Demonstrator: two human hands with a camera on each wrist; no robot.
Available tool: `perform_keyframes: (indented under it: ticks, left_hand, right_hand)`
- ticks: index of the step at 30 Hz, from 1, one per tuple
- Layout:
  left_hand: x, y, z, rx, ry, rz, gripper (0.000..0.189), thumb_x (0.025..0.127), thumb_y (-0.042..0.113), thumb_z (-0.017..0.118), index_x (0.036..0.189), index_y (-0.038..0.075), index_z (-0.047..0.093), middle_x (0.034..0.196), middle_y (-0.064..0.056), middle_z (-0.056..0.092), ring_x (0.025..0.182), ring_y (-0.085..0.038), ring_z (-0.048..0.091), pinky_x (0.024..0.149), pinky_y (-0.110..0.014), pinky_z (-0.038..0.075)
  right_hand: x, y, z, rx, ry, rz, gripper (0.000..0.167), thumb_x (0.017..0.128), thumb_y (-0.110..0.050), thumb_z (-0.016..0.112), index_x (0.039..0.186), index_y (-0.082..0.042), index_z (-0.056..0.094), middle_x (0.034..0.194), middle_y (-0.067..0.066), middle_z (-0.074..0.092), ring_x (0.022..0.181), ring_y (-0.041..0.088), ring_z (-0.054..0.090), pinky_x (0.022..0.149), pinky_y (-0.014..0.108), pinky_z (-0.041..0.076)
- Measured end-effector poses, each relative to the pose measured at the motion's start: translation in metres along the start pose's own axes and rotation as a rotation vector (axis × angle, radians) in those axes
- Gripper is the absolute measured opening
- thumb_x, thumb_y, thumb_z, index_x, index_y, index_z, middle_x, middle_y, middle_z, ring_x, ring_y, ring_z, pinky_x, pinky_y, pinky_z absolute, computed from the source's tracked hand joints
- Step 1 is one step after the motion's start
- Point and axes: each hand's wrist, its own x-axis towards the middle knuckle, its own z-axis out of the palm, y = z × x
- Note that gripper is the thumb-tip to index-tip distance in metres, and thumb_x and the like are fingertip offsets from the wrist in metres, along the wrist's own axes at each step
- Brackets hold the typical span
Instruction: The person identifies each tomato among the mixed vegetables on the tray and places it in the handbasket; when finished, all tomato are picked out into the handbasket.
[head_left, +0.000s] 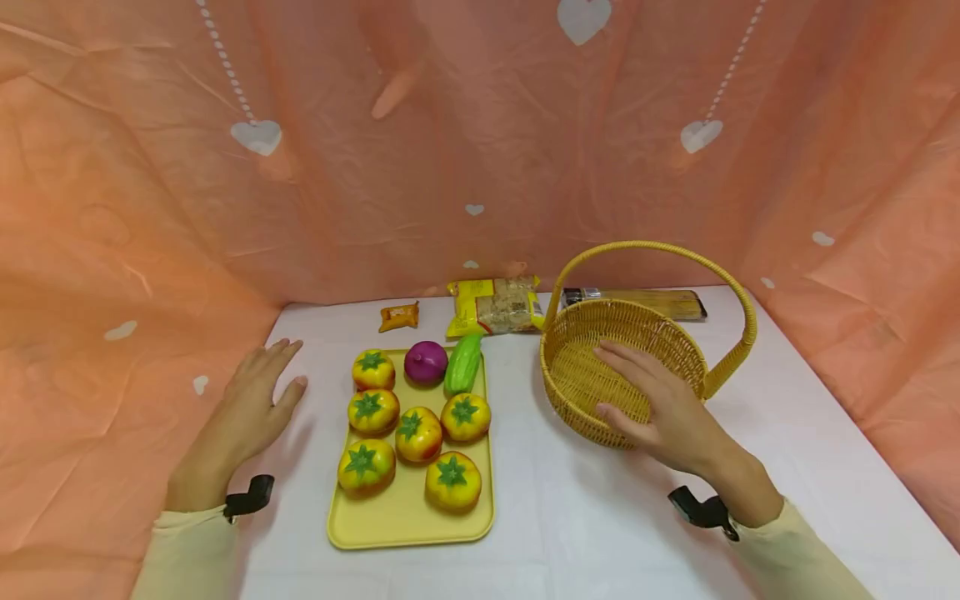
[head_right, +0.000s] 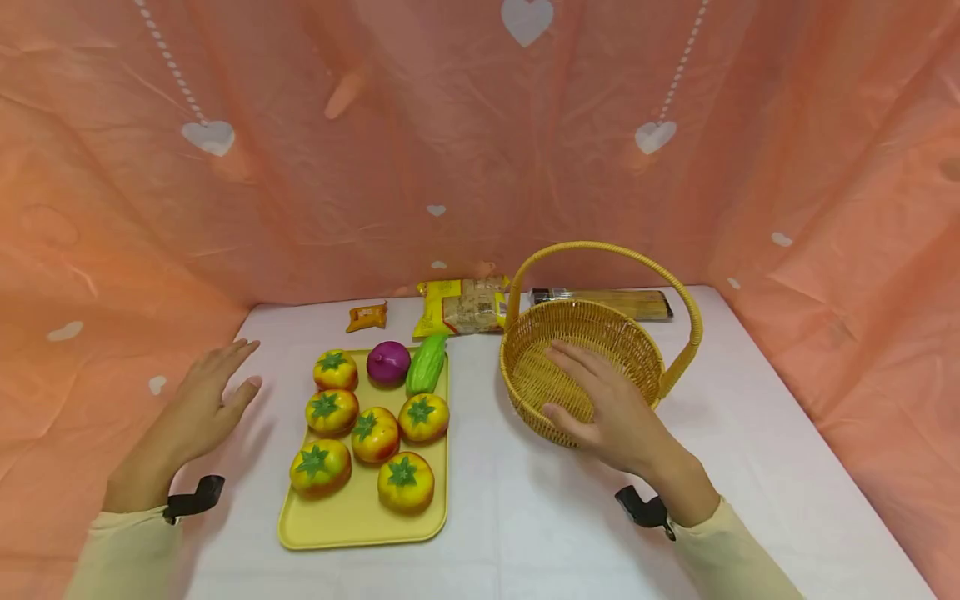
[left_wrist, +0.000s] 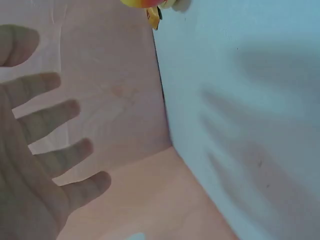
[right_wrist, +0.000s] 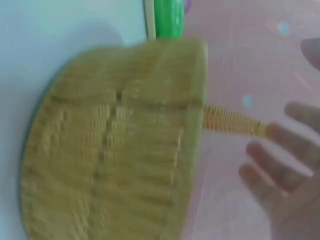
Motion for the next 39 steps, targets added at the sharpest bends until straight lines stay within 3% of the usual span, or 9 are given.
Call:
perform_keyframes:
  ticks: [4, 6, 14, 18, 23, 29, 36, 39]
  left_hand:
    - [0.005, -0.009, 0.005, -0.054, -0.039, -0.010, 0.056, 0.107, 0.014, 0.065, 0.158, -0.005, 0.050, 0.160, -0.037, 0.049, 0.149, -0.063, 0.040, 0.121, -0.078, 0.031]
    - [0.008, -0.012, 0.009, -0.070, -0.069, -0.029, 0.056, 0.107, 0.015, 0.066, 0.157, -0.004, 0.051, 0.160, -0.036, 0.051, 0.148, -0.061, 0.044, 0.121, -0.076, 0.034]
    - [0.028, -0.018, 0.032, -0.147, -0.224, -0.117, 0.059, 0.106, 0.018, 0.068, 0.159, 0.001, 0.051, 0.162, -0.034, 0.050, 0.151, -0.059, 0.044, 0.123, -0.075, 0.034]
    - [0.037, -0.020, 0.046, -0.161, -0.288, -0.123, 0.059, 0.105, 0.017, 0.068, 0.159, 0.001, 0.053, 0.164, -0.035, 0.047, 0.153, -0.060, 0.041, 0.124, -0.077, 0.031]
    - [0.047, -0.019, 0.058, -0.170, -0.324, -0.108, 0.057, 0.104, 0.016, 0.066, 0.157, -0.003, 0.055, 0.163, -0.035, 0.048, 0.152, -0.060, 0.042, 0.125, -0.077, 0.030]
    - [0.053, -0.016, 0.059, -0.150, -0.355, -0.125, 0.058, 0.103, 0.017, 0.067, 0.157, -0.003, 0.055, 0.164, -0.033, 0.048, 0.153, -0.060, 0.041, 0.125, -0.079, 0.028]
    - [0.056, -0.010, 0.061, -0.104, -0.446, -0.199, 0.065, 0.103, 0.027, 0.069, 0.163, 0.008, 0.051, 0.171, -0.028, 0.042, 0.157, -0.071, 0.016, 0.116, -0.094, 0.010]
    - [0.055, -0.011, 0.060, -0.100, -0.449, -0.199, 0.068, 0.103, 0.029, 0.070, 0.165, 0.011, 0.049, 0.169, -0.028, 0.045, 0.157, -0.070, 0.020, 0.116, -0.094, 0.012]
  right_hand:
    - [0.003, -0.009, 0.017, 0.128, 0.053, -0.124, 0.070, 0.088, -0.012, 0.088, 0.154, -0.018, 0.064, 0.154, 0.007, 0.067, 0.142, 0.031, 0.065, 0.123, 0.024, 0.044]
    - [0.005, -0.015, 0.027, 0.183, 0.047, -0.135, 0.068, 0.087, -0.012, 0.089, 0.151, -0.019, 0.067, 0.152, 0.003, 0.069, 0.141, 0.028, 0.067, 0.122, 0.018, 0.042]
    - [0.018, -0.038, 0.070, 0.363, -0.064, -0.121, 0.060, 0.093, -0.018, 0.088, 0.149, -0.022, 0.068, 0.150, 0.003, 0.071, 0.138, 0.022, 0.069, 0.109, 0.044, 0.060]
    - [0.028, -0.043, 0.092, 0.424, -0.115, -0.118, 0.056, 0.095, -0.020, 0.085, 0.148, -0.016, 0.068, 0.151, 0.006, 0.070, 0.137, 0.023, 0.068, 0.106, 0.042, 0.062]
    - [0.043, -0.045, 0.108, 0.408, -0.152, -0.100, 0.057, 0.095, -0.019, 0.085, 0.148, -0.008, 0.067, 0.152, 0.009, 0.069, 0.141, 0.031, 0.065, 0.112, 0.047, 0.059]
    - [0.061, -0.043, 0.122, 0.440, -0.214, -0.039, 0.060, 0.095, -0.017, 0.084, 0.151, -0.007, 0.064, 0.155, 0.012, 0.066, 0.144, 0.033, 0.063, 0.115, 0.050, 0.056]
    - [0.069, -0.043, 0.136, 0.539, -0.296, 0.044, 0.061, 0.095, -0.010, 0.082, 0.153, -0.008, 0.062, 0.155, 0.013, 0.064, 0.137, 0.030, 0.068, 0.116, 0.046, 0.056]
    - [0.068, -0.043, 0.140, 0.544, -0.298, 0.068, 0.061, 0.095, -0.011, 0.083, 0.152, -0.011, 0.064, 0.153, 0.011, 0.066, 0.135, 0.028, 0.068, 0.118, 0.045, 0.054]
